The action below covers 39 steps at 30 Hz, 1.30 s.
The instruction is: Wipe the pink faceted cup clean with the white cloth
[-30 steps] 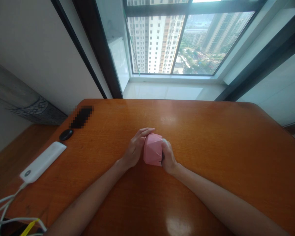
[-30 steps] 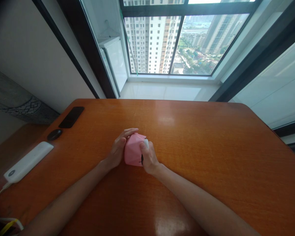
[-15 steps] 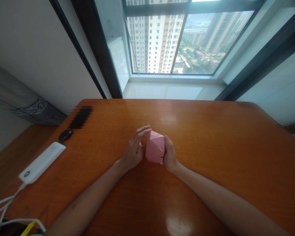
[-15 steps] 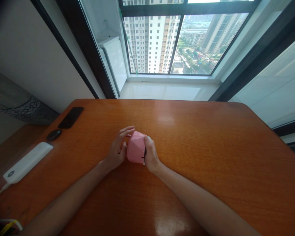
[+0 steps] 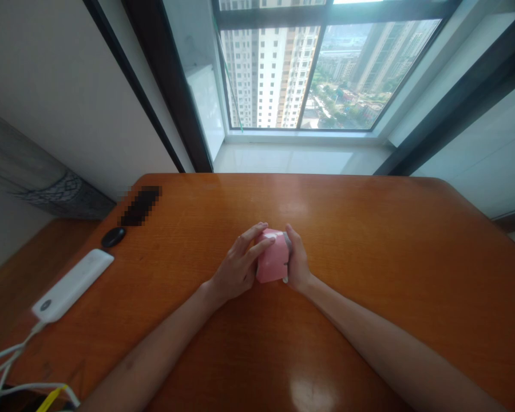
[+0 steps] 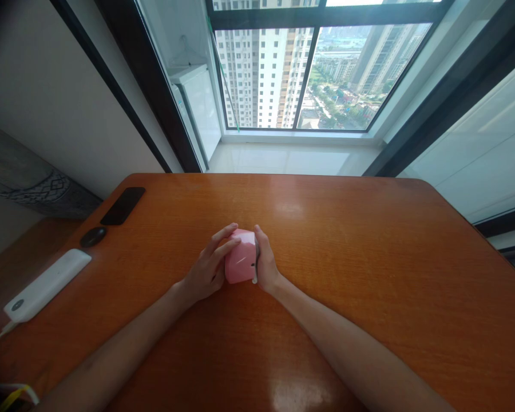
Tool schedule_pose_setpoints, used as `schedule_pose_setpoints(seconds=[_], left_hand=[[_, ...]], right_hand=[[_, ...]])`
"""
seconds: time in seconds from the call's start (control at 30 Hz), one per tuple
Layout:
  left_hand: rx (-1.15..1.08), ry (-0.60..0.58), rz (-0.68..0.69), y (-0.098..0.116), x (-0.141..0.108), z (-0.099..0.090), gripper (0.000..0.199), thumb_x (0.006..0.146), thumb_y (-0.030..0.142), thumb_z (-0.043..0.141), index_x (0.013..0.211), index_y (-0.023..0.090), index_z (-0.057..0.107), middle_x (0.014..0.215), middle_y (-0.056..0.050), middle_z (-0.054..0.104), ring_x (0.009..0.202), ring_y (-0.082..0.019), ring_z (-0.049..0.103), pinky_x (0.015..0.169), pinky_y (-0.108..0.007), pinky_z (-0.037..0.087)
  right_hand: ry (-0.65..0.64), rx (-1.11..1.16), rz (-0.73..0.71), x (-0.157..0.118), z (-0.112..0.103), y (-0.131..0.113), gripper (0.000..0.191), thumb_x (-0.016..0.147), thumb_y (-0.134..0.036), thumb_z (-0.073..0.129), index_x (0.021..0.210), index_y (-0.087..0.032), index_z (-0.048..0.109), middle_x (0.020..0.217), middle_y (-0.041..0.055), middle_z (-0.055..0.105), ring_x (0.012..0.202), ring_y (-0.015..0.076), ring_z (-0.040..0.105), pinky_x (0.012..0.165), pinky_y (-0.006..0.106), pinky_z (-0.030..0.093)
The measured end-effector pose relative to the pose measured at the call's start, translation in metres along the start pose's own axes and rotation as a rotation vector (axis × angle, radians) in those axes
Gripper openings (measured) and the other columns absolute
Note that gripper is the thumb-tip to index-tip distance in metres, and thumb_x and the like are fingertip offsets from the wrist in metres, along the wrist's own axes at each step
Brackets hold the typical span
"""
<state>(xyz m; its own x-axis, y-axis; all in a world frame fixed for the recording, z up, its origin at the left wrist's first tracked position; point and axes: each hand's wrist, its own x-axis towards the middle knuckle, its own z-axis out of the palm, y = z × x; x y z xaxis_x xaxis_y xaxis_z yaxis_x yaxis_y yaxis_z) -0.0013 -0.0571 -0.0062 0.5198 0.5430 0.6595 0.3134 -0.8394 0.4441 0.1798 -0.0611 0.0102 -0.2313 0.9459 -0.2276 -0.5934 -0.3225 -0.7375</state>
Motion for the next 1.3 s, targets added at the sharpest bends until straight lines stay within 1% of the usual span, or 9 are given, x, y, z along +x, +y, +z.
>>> schedule_pose_setpoints(seconds=[0.1,0.27,0.47,0.63,0.7,0.8,0.9,1.03,1.3], left_hand=[[0.073,-0.034,0.048,-0.001,0.000,0.001,0.079,0.102,0.001,0.050,0.172,0.032,0.032,0.179,-0.016,0.031,0.168,-0.031,0.033,0.131,-0.057,0.047],[0.231,-0.060,0.207,-0.008,-0.001,0.001,0.113,0.081,-0.011,0.058,0.174,0.040,0.020,0.187,-0.010,0.007,0.173,-0.037,0.018,0.130,-0.069,0.043],[0.272,-0.178,0.265,-0.005,-0.001,-0.002,0.129,0.066,-0.004,0.068,0.174,0.044,0.016,0.188,-0.007,-0.005,0.172,-0.049,0.011,0.130,-0.083,0.030],[0.206,-0.222,0.223,0.002,0.002,-0.006,0.118,0.069,0.005,0.069,0.172,0.038,0.024,0.188,-0.008,-0.006,0.171,-0.053,0.009,0.129,-0.087,0.024],[0.191,-0.221,0.210,0.003,0.002,-0.007,0.112,0.072,0.008,0.069,0.171,0.038,0.026,0.188,-0.009,-0.005,0.171,-0.053,0.009,0.128,-0.086,0.027],[0.169,-0.213,0.214,0.001,0.002,-0.006,0.102,0.078,0.014,0.071,0.169,0.035,0.031,0.187,-0.011,0.000,0.171,-0.052,0.009,0.127,-0.082,0.034],[0.165,-0.193,0.225,-0.002,0.002,-0.008,0.087,0.085,0.023,0.074,0.164,0.033,0.038,0.186,-0.013,0.011,0.170,-0.050,0.015,0.127,-0.075,0.040],[0.193,-0.172,0.239,-0.003,0.003,-0.010,0.071,0.094,0.033,0.074,0.158,0.030,0.046,0.181,-0.016,0.024,0.168,-0.046,0.023,0.127,-0.070,0.044],[0.210,-0.115,0.260,-0.005,0.002,-0.010,0.070,0.095,0.042,0.077,0.159,0.034,0.048,0.173,-0.015,0.039,0.163,-0.045,0.034,0.123,-0.067,0.050]], right_hand=[[-0.019,0.030,0.027,0.000,-0.001,0.000,0.064,0.082,-0.084,0.068,0.082,-0.020,0.073,0.065,0.0037,0.073,0.071,0.0245,0.074,0.060,0.031,0.056],[-0.077,0.088,0.089,0.001,0.000,-0.006,0.061,0.083,-0.080,0.071,0.087,-0.019,0.077,0.073,0.0052,0.079,0.081,0.0268,0.079,0.067,0.032,0.061],[-0.154,0.228,0.312,0.000,-0.001,-0.018,0.056,0.089,-0.073,0.070,0.089,-0.018,0.076,0.075,0.0083,0.081,0.080,0.0290,0.081,0.068,0.035,0.066],[-0.147,0.260,0.391,0.000,-0.001,-0.022,0.058,0.093,-0.074,0.062,0.093,-0.018,0.077,0.075,0.0094,0.081,0.077,0.0298,0.081,0.065,0.038,0.067],[-0.133,0.274,0.402,0.000,0.000,-0.022,0.059,0.095,-0.074,0.060,0.097,-0.017,0.077,0.078,0.0095,0.081,0.077,0.0289,0.081,0.066,0.038,0.066],[-0.114,0.308,0.413,0.000,0.001,-0.022,0.056,0.095,-0.073,0.060,0.089,-0.019,0.074,0.079,0.0095,0.081,0.078,0.0278,0.080,0.066,0.037,0.066],[-0.110,0.300,0.411,0.000,0.001,-0.022,0.055,0.094,-0.073,0.062,0.083,-0.020,0.071,0.077,0.0092,0.080,0.076,0.0282,0.079,0.064,0.037,0.065],[-0.130,0.254,0.384,0.000,0.002,-0.022,0.057,0.094,-0.075,0.061,0.088,-0.019,0.074,0.074,0.0090,0.080,0.074,0.0284,0.079,0.061,0.036,0.064],[-0.111,0.166,0.298,-0.003,0.003,-0.021,0.064,0.091,-0.080,0.065,0.085,-0.018,0.075,0.068,0.0086,0.077,0.074,0.0283,0.079,0.060,0.034,0.064]])
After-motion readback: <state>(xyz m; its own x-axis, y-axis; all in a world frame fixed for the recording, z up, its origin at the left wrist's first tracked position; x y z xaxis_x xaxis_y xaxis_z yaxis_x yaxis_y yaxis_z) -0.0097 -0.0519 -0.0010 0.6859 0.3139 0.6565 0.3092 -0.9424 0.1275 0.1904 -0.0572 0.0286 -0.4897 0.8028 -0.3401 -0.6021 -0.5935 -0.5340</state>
